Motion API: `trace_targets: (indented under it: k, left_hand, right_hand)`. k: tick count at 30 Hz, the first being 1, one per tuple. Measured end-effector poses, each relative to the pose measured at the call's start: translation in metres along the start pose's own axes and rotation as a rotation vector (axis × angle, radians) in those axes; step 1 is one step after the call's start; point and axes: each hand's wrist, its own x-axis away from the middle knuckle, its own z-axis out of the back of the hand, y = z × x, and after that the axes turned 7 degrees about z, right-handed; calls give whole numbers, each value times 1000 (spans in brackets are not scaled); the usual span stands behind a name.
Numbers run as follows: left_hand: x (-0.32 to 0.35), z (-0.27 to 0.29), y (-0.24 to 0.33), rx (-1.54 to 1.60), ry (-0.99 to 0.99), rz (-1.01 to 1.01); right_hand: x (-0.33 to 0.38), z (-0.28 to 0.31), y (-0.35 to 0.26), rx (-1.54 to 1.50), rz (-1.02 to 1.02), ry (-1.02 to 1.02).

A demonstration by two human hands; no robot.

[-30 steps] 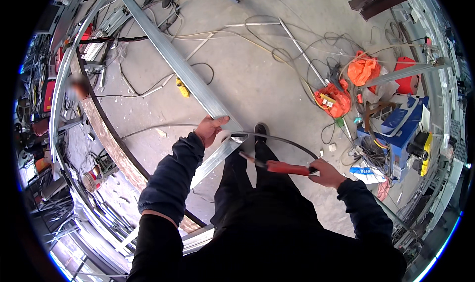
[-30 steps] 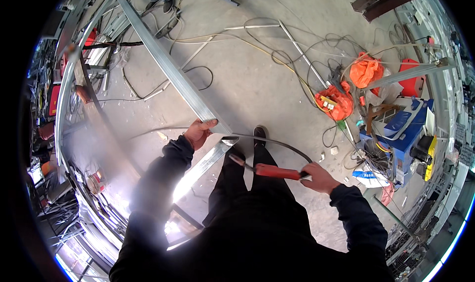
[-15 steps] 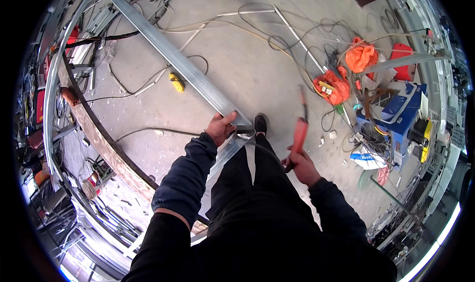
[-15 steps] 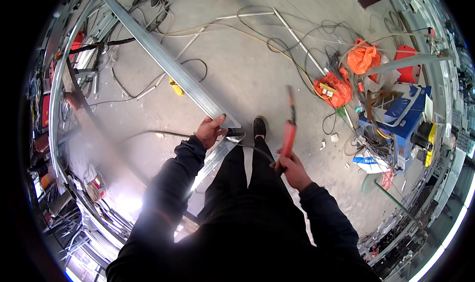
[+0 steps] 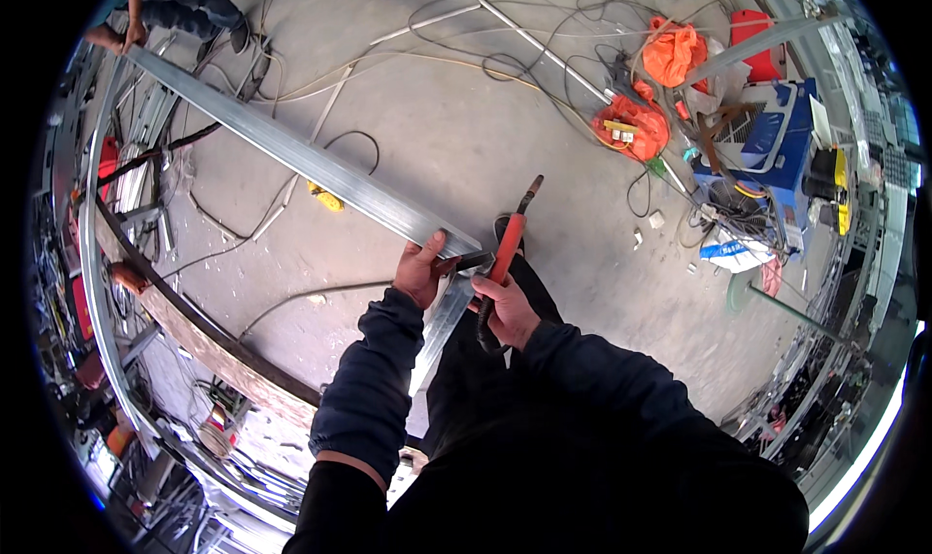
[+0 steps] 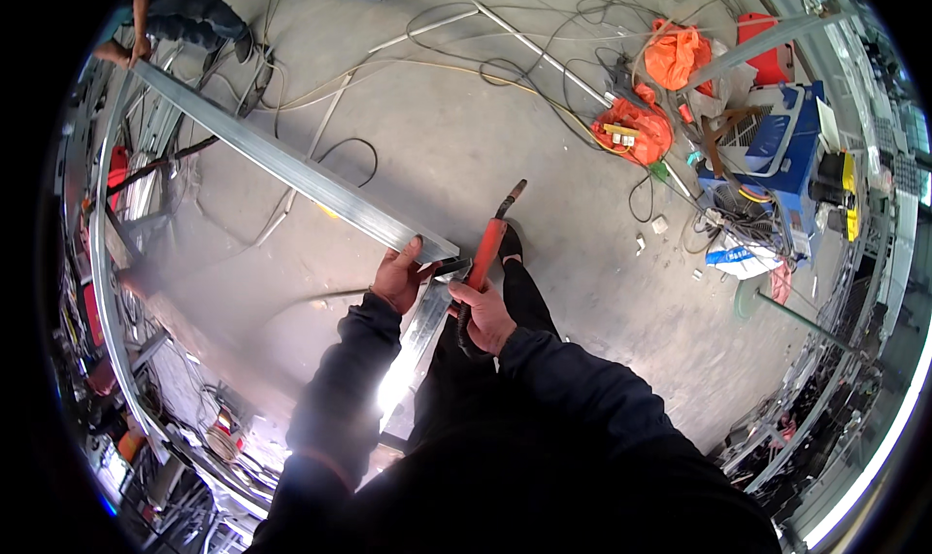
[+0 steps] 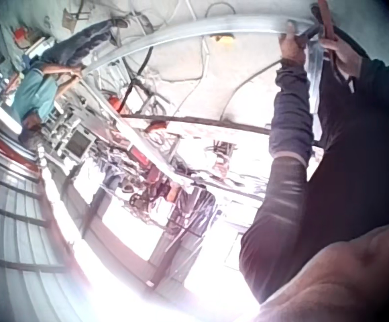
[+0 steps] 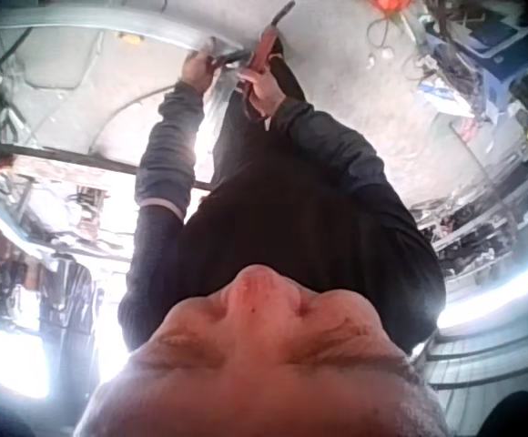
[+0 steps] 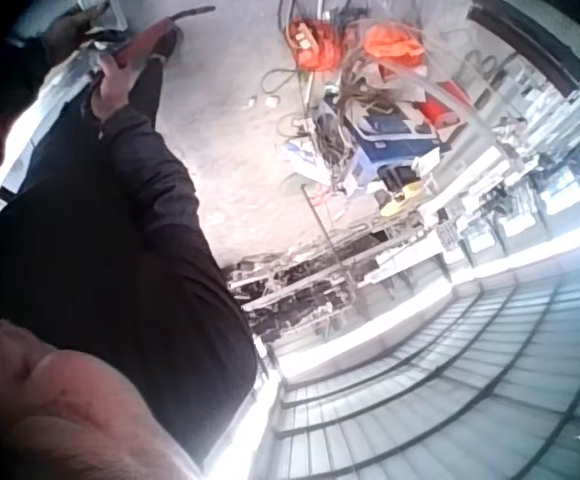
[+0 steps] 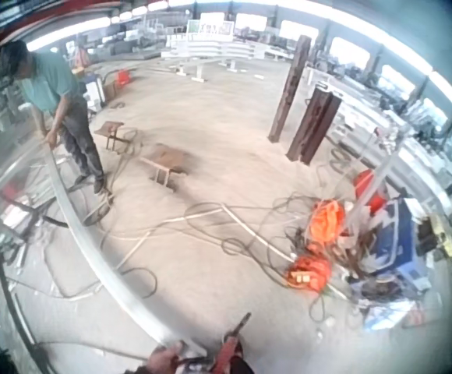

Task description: The person picks up metal bars and positions them on a frame, then uses a welding torch to tack weld the joints. The person repeats this process for multiple bars, moving around the workshop to retrieve materials and weld them into place.

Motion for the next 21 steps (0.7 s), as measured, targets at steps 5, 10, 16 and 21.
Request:
trace_targets:
  k: [5, 10, 16, 21]
  left_hand:
    - [-2, -4, 0, 96, -122, 25]
    - [-2, 0, 7, 27, -143, 49]
    - [6, -3, 15, 0, -142, 69]
    - [-1, 2, 9, 4, -111, 25]
  right_hand:
    - [-13, 3, 10, -10, -2, -28]
    - [-14, -6, 11, -27, 31, -29]
    - [-13, -14, 8, -39, 67, -15]
    - [-11, -16, 9, -38, 94, 17]
